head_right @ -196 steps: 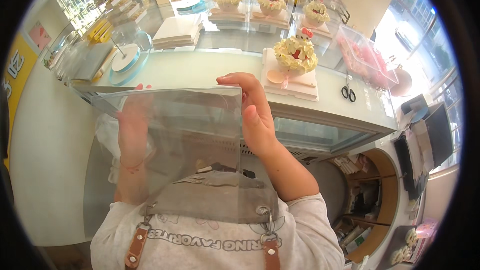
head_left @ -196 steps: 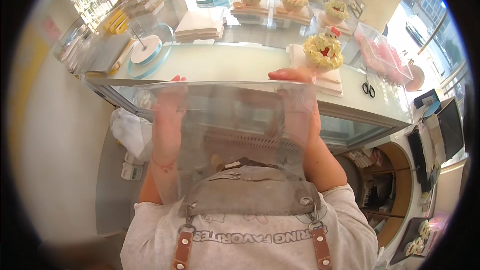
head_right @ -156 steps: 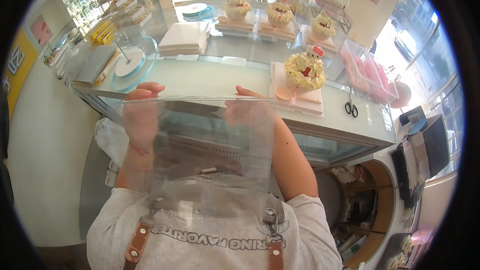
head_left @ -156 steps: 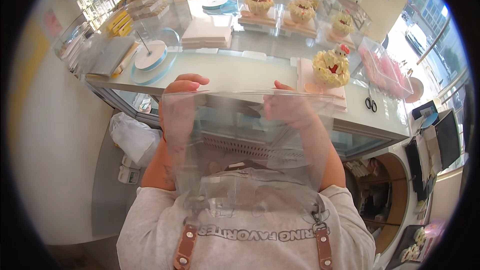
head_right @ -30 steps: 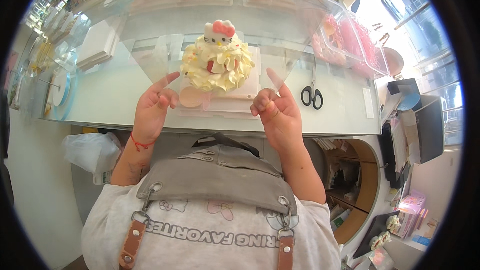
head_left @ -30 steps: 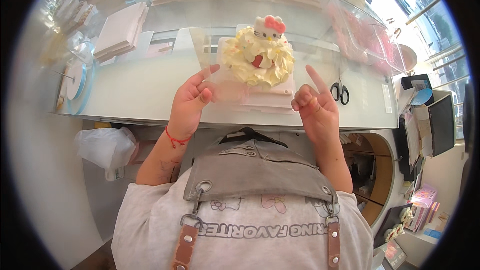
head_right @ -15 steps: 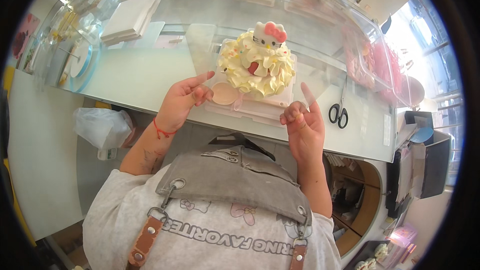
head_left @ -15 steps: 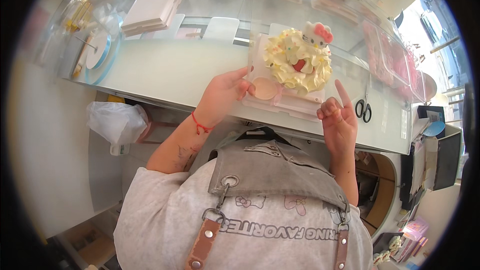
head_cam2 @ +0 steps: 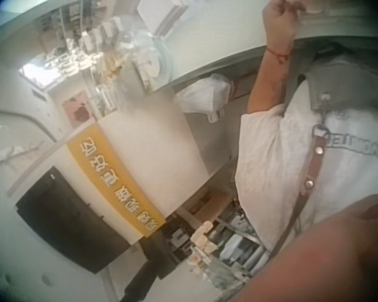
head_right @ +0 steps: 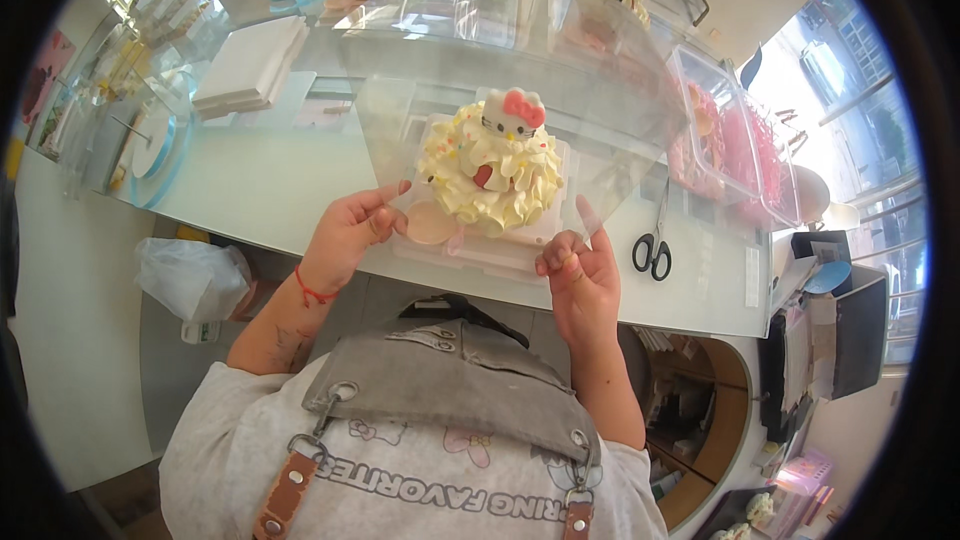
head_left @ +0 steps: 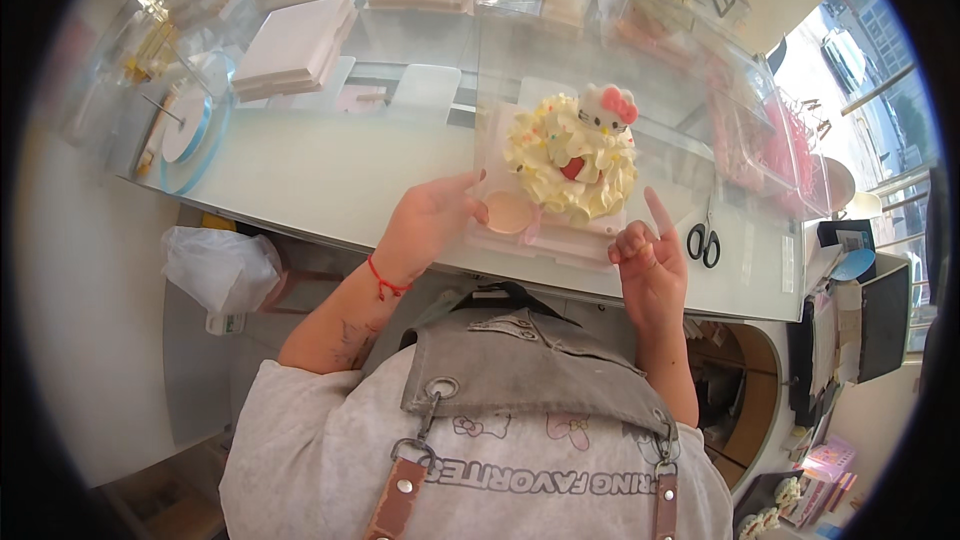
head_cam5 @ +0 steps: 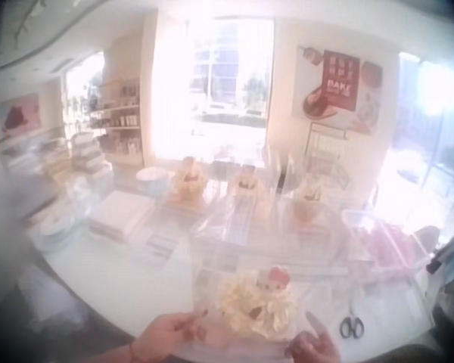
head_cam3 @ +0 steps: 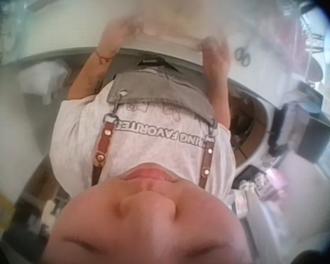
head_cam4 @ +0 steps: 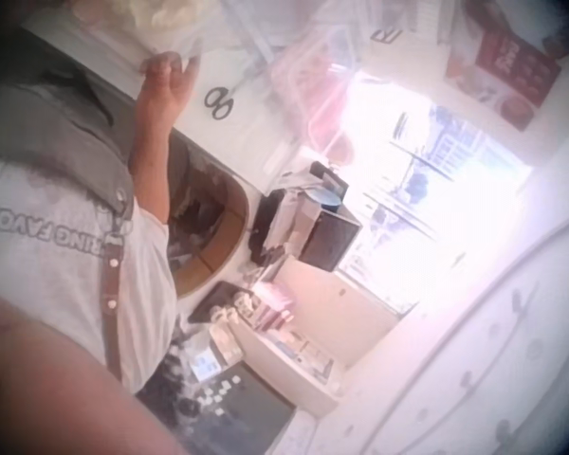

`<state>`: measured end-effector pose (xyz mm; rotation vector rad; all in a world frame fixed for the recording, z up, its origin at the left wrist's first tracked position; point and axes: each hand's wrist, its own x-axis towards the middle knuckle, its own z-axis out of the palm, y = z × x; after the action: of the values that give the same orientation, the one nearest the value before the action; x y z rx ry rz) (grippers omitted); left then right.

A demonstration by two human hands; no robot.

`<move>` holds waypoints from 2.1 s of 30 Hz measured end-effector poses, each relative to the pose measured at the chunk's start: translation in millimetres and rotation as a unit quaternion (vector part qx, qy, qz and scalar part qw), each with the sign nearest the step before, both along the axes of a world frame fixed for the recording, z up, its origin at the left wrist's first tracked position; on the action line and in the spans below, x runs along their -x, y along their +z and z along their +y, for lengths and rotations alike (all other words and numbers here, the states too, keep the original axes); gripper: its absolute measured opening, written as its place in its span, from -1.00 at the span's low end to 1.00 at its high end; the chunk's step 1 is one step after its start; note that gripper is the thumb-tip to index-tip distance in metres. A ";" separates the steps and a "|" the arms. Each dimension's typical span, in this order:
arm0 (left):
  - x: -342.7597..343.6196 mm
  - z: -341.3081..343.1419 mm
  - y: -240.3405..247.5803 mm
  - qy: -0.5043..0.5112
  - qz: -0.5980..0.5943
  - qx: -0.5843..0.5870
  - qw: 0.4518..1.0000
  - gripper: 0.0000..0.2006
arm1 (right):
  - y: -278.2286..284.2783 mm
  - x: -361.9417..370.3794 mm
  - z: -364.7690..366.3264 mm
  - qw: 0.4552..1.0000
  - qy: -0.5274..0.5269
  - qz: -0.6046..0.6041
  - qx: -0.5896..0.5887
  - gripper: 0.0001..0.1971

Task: The person places small decorated cakes into clear plastic bags, ties each bag with a pink ribbon, and arranges them on a countertop. They also handle pink paper napkins and a wooden spoon during the process.

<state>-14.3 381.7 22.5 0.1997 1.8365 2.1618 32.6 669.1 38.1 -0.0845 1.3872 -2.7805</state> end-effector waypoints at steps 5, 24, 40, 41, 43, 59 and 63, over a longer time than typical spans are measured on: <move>1.7 0.4 2.8 0.002 -0.008 0.014 1.000 -0.49 | -2.6 1.6 1.1 1.000 -0.003 -0.015 -0.005 -0.25; -14.2 -10.6 24.4 -0.016 -0.035 0.126 0.991 -0.56 | 0.0 -15.5 14.1 0.990 0.049 -0.049 -0.122 -0.24; -25.9 -6.6 23.2 -0.004 -0.005 0.244 0.970 -0.64 | 23.8 -39.9 14.8 0.802 0.059 -0.049 -0.592 -0.34; -27.0 -5.2 23.9 -0.001 0.015 0.265 0.964 -0.63 | 22.7 -40.2 15.7 0.786 0.066 -0.043 -0.613 -0.33; -29.7 -1.0 26.8 0.005 0.057 0.307 0.950 -0.62 | 22.6 -41.1 14.7 0.769 0.067 -0.029 -0.635 -0.40; -37.2 9.2 10.6 0.076 0.331 0.500 0.796 -0.77 | 4.5 -43.2 8.4 0.635 -0.010 0.090 -0.767 -0.70; -38.9 6.5 6.4 0.061 0.351 0.521 0.775 -0.76 | -2.9 -40.8 12.2 0.603 -0.030 0.135 -0.785 -0.67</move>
<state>24.6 388.2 28.9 0.6849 3.2112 0.7985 73.4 681.3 35.3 -0.3604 3.1756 -0.6065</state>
